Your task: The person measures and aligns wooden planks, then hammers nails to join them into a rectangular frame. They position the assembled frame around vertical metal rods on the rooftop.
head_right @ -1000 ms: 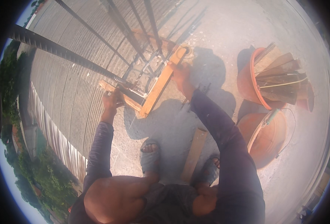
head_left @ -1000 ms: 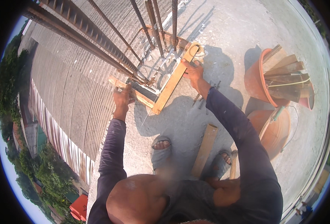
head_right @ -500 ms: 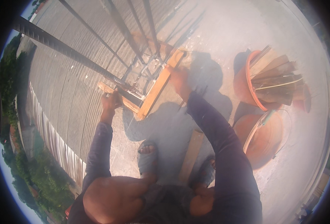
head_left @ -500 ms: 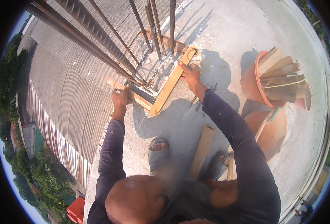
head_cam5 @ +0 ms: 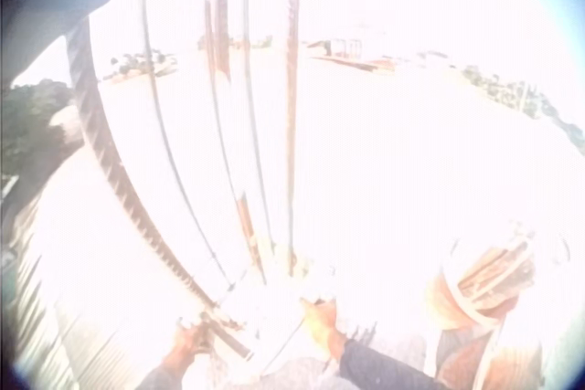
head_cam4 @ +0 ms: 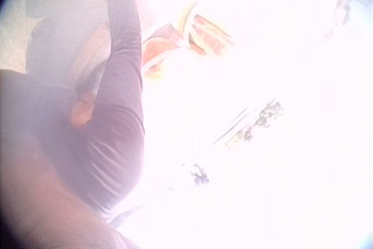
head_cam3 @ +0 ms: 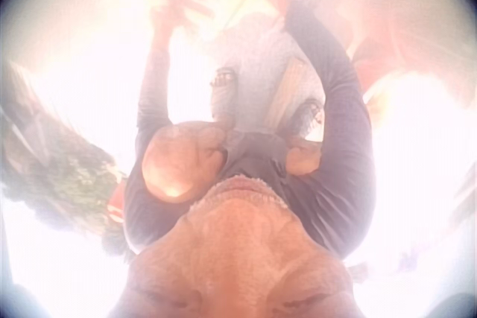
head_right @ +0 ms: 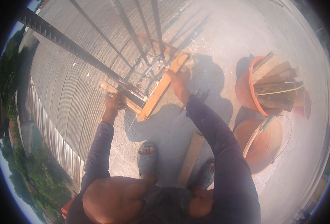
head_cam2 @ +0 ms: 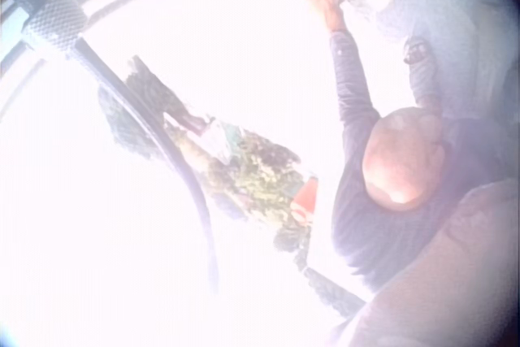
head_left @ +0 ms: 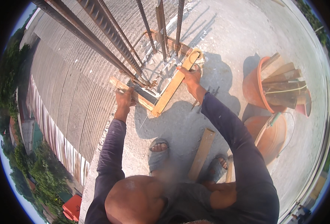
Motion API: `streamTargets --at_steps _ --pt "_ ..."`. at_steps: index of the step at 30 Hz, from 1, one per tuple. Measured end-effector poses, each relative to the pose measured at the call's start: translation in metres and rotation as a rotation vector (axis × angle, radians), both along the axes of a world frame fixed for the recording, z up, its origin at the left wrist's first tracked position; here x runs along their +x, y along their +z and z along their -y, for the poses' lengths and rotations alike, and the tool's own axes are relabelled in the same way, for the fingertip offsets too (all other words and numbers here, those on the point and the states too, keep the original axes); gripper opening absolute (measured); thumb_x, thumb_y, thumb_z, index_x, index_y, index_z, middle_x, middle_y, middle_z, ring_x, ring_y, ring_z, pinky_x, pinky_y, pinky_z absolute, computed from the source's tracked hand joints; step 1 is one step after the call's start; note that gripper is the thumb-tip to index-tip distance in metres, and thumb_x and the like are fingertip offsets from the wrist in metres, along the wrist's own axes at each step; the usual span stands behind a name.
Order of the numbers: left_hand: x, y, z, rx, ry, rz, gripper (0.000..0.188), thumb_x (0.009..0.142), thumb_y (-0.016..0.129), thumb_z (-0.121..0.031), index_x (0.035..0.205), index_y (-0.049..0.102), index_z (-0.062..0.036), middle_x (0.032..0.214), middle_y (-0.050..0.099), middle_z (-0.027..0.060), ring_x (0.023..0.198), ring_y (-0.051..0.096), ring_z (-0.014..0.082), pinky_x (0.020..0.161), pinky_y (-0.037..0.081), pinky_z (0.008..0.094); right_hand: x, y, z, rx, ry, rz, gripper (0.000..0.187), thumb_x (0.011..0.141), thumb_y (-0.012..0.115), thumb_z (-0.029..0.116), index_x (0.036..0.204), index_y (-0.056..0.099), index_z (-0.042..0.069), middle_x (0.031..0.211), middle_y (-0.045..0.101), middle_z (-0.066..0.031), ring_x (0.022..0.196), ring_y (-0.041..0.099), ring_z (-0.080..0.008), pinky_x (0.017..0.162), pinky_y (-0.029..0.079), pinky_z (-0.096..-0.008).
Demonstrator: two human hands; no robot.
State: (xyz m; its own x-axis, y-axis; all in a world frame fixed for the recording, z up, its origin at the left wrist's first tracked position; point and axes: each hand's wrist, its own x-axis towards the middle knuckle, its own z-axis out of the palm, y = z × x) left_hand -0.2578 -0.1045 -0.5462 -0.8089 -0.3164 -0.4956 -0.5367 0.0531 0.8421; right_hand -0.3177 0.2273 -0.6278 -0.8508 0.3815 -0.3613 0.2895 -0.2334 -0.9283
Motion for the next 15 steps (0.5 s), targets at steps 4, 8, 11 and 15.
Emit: streamTargets --at_steps 4,8,11,15 --pt "-0.001 -0.004 -0.004 0.012 0.065 -0.065 0.073 0.09 0.081 -0.018 0.144 0.037 0.0045 0.113 0.069 0.0238 0.086 0.078 0.0318 0.058 0.069 0.0448 0.002 0.009 -0.002 -0.09 -0.015 -0.058 0.129 0.082 0.094 0.011 0.166 -0.003 -0.002 0.124 0.068 -0.0223 0.106 0.074 -0.03 0.073 0.061 -0.0429" --pt "0.005 0.002 -0.013 -0.023 0.089 -0.076 0.071 0.091 0.08 -0.016 0.143 0.036 0.0043 0.114 0.068 0.0232 0.086 0.078 0.0312 0.057 0.069 0.0443 0.017 0.027 -0.006 -0.347 -0.024 -0.098 0.127 0.083 0.093 0.01 0.167 -0.002 0.001 0.128 0.069 -0.0201 0.111 0.073 -0.0307 0.083 0.059 -0.0496" --pt "0.013 0.005 -0.017 -0.01 0.071 -0.068 0.074 0.092 0.08 -0.016 0.144 0.032 0.0033 0.117 0.066 0.0235 0.088 0.077 0.0311 0.058 0.069 0.0442 0.022 0.036 -0.014 -0.318 0.002 0.017 0.125 0.084 0.092 0.011 0.169 0.0 0.004 0.132 0.07 -0.0164 0.118 0.071 -0.0287 0.094 0.055 -0.0542" --pt "0.021 0.005 -0.019 0.097 0.047 -0.075 0.078 0.092 0.08 -0.016 0.147 0.027 0.0015 0.119 0.064 0.024 0.088 0.076 0.0308 0.057 0.069 0.0445 0.022 0.038 -0.023 -0.256 0.031 0.076 0.121 0.086 0.091 0.013 0.17 0.004 0.005 0.134 0.07 -0.0131 0.12 0.07 -0.0263 0.099 0.052 -0.055"
